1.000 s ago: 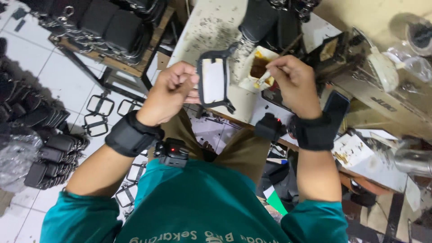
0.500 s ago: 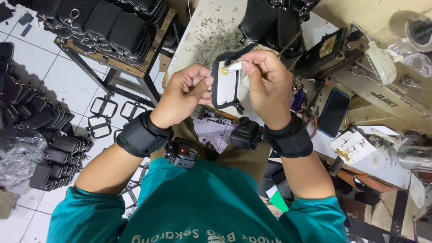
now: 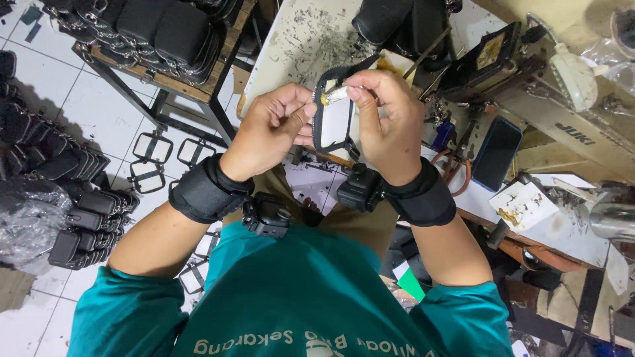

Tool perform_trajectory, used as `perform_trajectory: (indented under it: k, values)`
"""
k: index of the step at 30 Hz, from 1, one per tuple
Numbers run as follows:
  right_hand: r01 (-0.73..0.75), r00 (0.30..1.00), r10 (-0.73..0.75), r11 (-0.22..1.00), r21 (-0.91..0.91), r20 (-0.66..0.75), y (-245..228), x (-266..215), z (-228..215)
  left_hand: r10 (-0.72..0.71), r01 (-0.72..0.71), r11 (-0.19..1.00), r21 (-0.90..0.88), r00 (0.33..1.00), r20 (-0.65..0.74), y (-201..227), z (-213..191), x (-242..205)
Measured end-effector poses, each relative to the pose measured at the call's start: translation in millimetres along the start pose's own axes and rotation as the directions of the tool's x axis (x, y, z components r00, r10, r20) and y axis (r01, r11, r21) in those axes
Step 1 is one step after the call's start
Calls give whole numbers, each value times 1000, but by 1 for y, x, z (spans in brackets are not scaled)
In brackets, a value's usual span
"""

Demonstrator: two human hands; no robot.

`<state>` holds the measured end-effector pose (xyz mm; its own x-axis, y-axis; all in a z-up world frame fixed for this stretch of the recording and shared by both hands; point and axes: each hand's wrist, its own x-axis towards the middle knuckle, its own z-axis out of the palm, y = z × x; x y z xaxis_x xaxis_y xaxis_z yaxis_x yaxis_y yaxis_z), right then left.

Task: Apply glue to the edges of leather components using a small applicator stick

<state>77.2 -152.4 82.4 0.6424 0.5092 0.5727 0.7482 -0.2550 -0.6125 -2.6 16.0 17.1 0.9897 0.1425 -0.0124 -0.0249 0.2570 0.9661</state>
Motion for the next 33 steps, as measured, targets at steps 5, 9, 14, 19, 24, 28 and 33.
perform_trajectory:
  k: [5,9,14,19,24,28,33]
  values:
    - [59,998,-58,997,-46,10,4,-14,2,-2,2,1000,-1,1000,2,19,2,-4]
    - [112,984,-87,981,-160,157,-4,-22,-1,-33,32,999,17,998,57,19,-5,1]
    - [201,967,-171,967,-157,187,1,-32,-2,-30,27,998,54,999,44,19,-8,3]
    - [275,943,-236,949,-154,234,6,-39,-4,-34,31,998,63,999,37,18,-9,7]
    - [278,934,-256,959,-59,248,2,-39,-7,-111,109,990,90,994,21,16,-10,11]
    - [265,936,-252,964,-18,244,3,-39,-8,-117,113,991,65,992,56,20,-10,12]
    - [267,930,-264,963,24,254,4,-42,-9,-121,116,990,86,991,61,24,-9,12]
